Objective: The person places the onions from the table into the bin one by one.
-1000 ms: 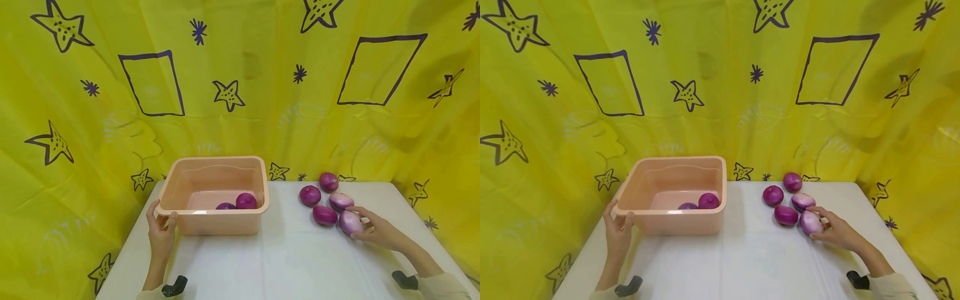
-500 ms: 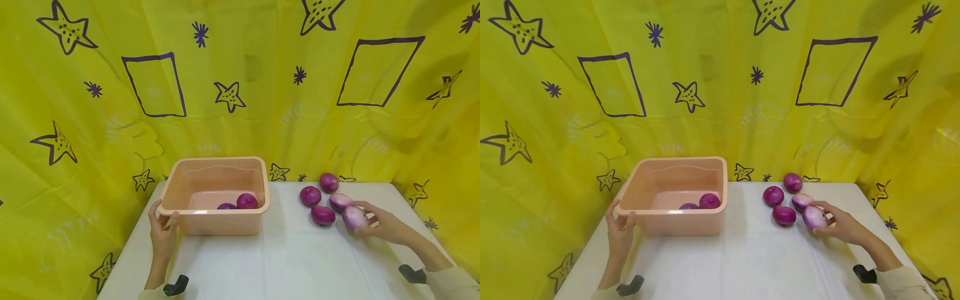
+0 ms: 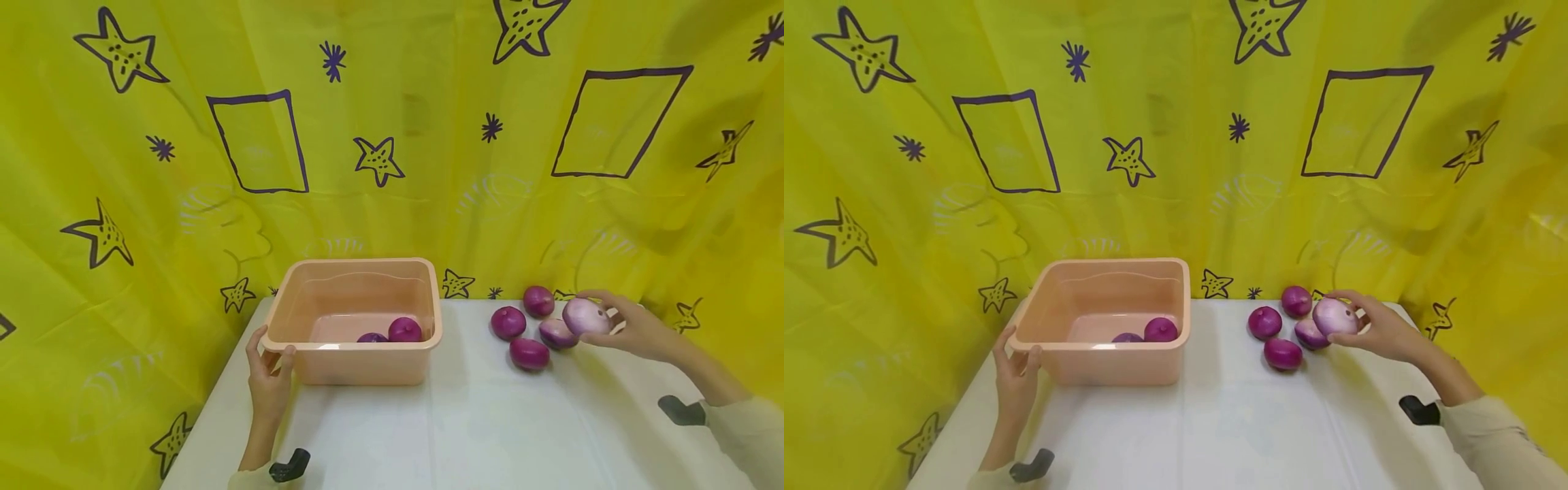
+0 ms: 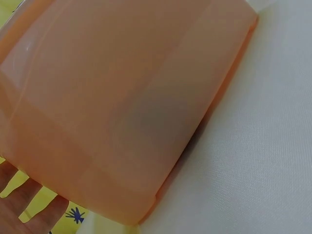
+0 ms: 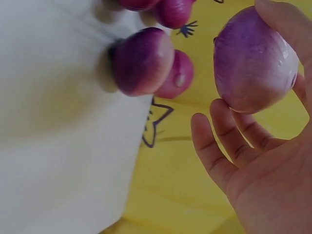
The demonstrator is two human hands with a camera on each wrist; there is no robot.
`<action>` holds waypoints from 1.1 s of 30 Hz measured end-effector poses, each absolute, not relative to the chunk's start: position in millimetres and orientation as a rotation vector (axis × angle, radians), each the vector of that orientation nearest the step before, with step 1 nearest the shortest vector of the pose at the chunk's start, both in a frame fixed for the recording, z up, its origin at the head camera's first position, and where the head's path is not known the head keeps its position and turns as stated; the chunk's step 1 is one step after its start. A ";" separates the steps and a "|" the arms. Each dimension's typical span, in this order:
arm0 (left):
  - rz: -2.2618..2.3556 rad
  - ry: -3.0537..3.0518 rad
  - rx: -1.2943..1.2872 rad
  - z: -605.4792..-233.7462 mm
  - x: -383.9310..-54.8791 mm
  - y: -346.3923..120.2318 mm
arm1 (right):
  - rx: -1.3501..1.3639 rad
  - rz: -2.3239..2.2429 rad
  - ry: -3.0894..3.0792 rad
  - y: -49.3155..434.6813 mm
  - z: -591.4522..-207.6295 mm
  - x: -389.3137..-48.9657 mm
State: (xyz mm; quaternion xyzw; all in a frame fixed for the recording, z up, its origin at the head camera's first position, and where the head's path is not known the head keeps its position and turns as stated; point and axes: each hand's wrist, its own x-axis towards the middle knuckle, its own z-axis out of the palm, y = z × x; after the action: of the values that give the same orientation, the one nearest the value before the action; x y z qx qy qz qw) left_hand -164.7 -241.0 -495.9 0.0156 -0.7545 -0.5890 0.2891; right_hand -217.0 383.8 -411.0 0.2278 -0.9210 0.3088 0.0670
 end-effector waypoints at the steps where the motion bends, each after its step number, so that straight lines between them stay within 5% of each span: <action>1: -1.571 -2.015 0.043 -496.0 -164.8 -240.9 | 0.673 0.935 -2.781 383.7 -406.8 -219.6; 14: -1.604 -2.020 0.067 -493.7 -163.3 -239.4 | 0.662 0.944 -2.792 366.3 -351.4 -244.2; 33: -1.589 -2.014 0.060 -494.7 -164.0 -239.9 | 0.834 0.916 -2.811 302.1 -321.8 -274.8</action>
State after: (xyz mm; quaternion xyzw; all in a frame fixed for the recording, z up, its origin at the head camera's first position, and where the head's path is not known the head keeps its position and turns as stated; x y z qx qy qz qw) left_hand -164.0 -239.9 -494.7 0.0225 -0.7525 -0.5937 0.2840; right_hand -274.8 302.1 -321.8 0.2714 -0.9145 0.2981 0.0349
